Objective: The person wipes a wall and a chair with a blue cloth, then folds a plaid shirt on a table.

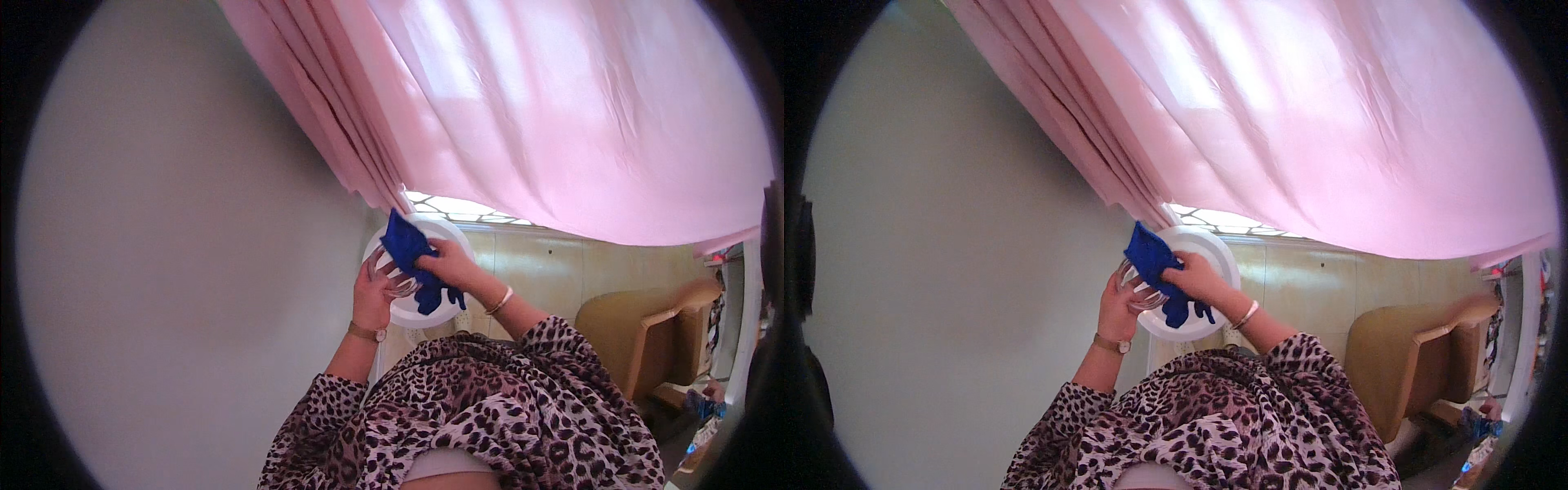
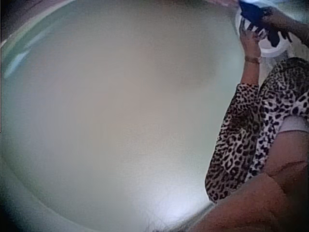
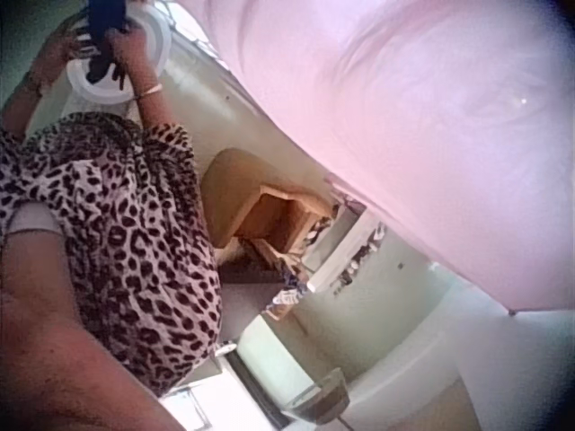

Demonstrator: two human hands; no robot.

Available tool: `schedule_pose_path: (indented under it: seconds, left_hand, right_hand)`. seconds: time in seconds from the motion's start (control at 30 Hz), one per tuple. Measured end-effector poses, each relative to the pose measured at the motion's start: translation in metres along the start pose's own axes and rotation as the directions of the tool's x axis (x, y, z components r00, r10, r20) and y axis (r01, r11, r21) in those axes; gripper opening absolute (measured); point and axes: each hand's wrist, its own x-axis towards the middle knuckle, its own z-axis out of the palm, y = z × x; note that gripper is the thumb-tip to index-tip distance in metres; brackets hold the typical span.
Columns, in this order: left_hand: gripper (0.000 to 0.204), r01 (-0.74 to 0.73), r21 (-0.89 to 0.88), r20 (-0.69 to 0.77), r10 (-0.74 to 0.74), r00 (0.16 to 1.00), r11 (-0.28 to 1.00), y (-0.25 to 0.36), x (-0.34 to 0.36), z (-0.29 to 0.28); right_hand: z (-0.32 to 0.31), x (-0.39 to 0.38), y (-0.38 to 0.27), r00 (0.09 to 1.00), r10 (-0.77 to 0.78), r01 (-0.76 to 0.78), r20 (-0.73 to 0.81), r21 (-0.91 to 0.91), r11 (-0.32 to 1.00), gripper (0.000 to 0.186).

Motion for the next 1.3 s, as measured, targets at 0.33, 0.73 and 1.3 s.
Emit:
schedule_pose_path:
  seconds: [0.33,0.73,1.3]
  left_hand:
    - [0.058,0.201,0.027,0.028,-0.202,0.979,0.979,-0.023,0.0,0.016]
    - [0.057,-0.061,0.476,0.222,-0.052,0.974,0.877,-0.069,-0.011,0.125]
    - [0.059,-0.369,0.5,0.5,0.087,0.862,0.784,-0.135,-0.034,0.16]
  right_hand:
    - [-0.045,-0.078,-0.005,0.754,-0.609,0.416,-0.246,-0.539,0.732,0.04]
    - [-0.071,-0.159,-0.007,0.923,-0.372,0.09,-0.101,-0.881,0.464,0.012]
    - [-0.058,-0.22,0.03,0.77,-0.287,-0.203,-0.57,-0.644,0.737,0.042]
